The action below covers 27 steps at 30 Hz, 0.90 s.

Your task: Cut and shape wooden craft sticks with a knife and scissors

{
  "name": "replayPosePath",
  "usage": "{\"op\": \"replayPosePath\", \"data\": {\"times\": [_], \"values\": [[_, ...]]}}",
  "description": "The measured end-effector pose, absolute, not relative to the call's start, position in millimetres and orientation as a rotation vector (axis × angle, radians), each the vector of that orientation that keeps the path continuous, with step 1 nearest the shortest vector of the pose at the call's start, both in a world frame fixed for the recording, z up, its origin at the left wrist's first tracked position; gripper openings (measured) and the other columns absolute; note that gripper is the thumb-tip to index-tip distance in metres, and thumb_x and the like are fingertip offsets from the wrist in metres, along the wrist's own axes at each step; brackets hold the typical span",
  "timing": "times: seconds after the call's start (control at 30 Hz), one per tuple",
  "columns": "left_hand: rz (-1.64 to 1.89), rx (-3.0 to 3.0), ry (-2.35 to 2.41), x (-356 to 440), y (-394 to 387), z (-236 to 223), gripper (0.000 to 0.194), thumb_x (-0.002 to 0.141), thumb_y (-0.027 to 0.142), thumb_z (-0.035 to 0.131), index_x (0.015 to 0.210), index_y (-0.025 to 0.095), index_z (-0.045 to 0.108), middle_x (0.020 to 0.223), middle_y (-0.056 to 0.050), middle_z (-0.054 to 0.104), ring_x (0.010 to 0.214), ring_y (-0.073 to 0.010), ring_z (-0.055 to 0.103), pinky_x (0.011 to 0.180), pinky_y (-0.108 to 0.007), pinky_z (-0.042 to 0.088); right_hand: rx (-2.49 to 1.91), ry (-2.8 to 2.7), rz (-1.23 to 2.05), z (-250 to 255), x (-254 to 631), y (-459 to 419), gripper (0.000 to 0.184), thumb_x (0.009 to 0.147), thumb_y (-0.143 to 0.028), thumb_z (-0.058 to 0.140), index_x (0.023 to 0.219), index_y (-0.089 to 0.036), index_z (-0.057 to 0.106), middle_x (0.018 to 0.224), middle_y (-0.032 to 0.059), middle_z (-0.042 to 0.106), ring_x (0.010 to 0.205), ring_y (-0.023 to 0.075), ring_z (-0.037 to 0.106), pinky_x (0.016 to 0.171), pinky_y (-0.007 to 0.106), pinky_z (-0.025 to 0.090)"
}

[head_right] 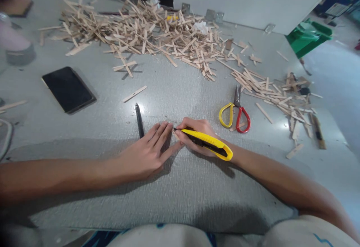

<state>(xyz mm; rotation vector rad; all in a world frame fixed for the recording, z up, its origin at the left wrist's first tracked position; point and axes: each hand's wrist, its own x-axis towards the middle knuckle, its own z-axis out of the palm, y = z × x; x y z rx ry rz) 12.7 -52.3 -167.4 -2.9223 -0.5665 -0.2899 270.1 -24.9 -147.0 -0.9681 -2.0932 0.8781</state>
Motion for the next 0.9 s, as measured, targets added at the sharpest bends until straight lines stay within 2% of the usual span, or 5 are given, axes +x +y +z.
{"op": "replayPosePath", "data": {"times": [0.33, 0.5, 0.7, 0.83, 0.9], "values": [[-0.435, -2.662, -0.781, 10.2, -36.4, -133.5, 0.038, 0.103, 0.0, 0.052, 0.138, 0.004, 0.067, 0.137, -0.027, 0.076, 0.128, -0.0368, 0.075, 0.108, -0.055, 0.06, -1.152, -2.024, 0.622, -125.2, 283.0, -11.6, 0.019, 0.106, -0.032, 0.073, 0.123, -0.023, 0.07, 0.088, 0.0015, 0.077, 0.067, 0.0149, 0.069, 0.064, 0.026, 0.052], [-0.724, -2.735, -0.837, -2.5, -21.3, -122.9, 0.071, 0.101, -0.005, 0.046, 0.168, 0.018, 0.043, 0.087, -0.001, 0.08, 0.082, -0.0192, 0.078, 0.119, -0.06, 0.055, -1.218, -2.532, 0.276, -115.1, 304.5, 4.1, 0.046, 0.102, -0.007, 0.056, 0.144, -0.023, 0.066, 0.106, 0.0087, 0.082, 0.088, 0.0246, 0.076, 0.083, 0.036, 0.059], [-0.978, -3.15, -1.055, -12.8, 15.8, -116.4, 0.096, 0.095, -0.005, 0.038, 0.177, 0.043, 0.02, 0.188, -0.012, 0.01, 0.155, -0.0354, 0.054, 0.102, -0.048, 0.068, -1.318, -2.502, -0.308, -110.3, 319.7, 9.6, 0.06, 0.111, -0.01, 0.043, 0.169, -0.022, 0.046, 0.107, 0.0111, 0.083, 0.093, 0.027, 0.079, 0.112, 0.057, 0.057], [-1.657, -3.396, -1.455, 6.8, 53.2, -110.2, 0.081, 0.099, 0.015, 0.052, 0.172, 0.041, 0.029, 0.185, -0.01, 0.023, 0.153, -0.0355, 0.057, 0.118, -0.063, 0.056, -1.138, -2.347, -0.299, -103.8, 292.9, 4.9, 0.074, 0.112, -0.009, 0.037, 0.181, -0.031, 0.02, 0.15, 0.0149, 0.071, 0.129, 0.0297, 0.075, 0.11, 0.051, 0.061], [-2.039, -3.332, -1.905, 26.0, 61.0, -105.3, 0.069, 0.104, 0.023, 0.048, 0.171, 0.033, 0.034, 0.183, -0.014, 0.03, 0.152, -0.037, 0.058, 0.119, -0.067, 0.051, -0.931, -2.401, -0.435, -99.2, 264.0, 7.1, 0.077, 0.11, -0.009, 0.048, 0.178, -0.038, 0.027, 0.178, 0.0118, 0.045, 0.166, 0.0378, 0.04, 0.128, 0.065, 0.043]]}}
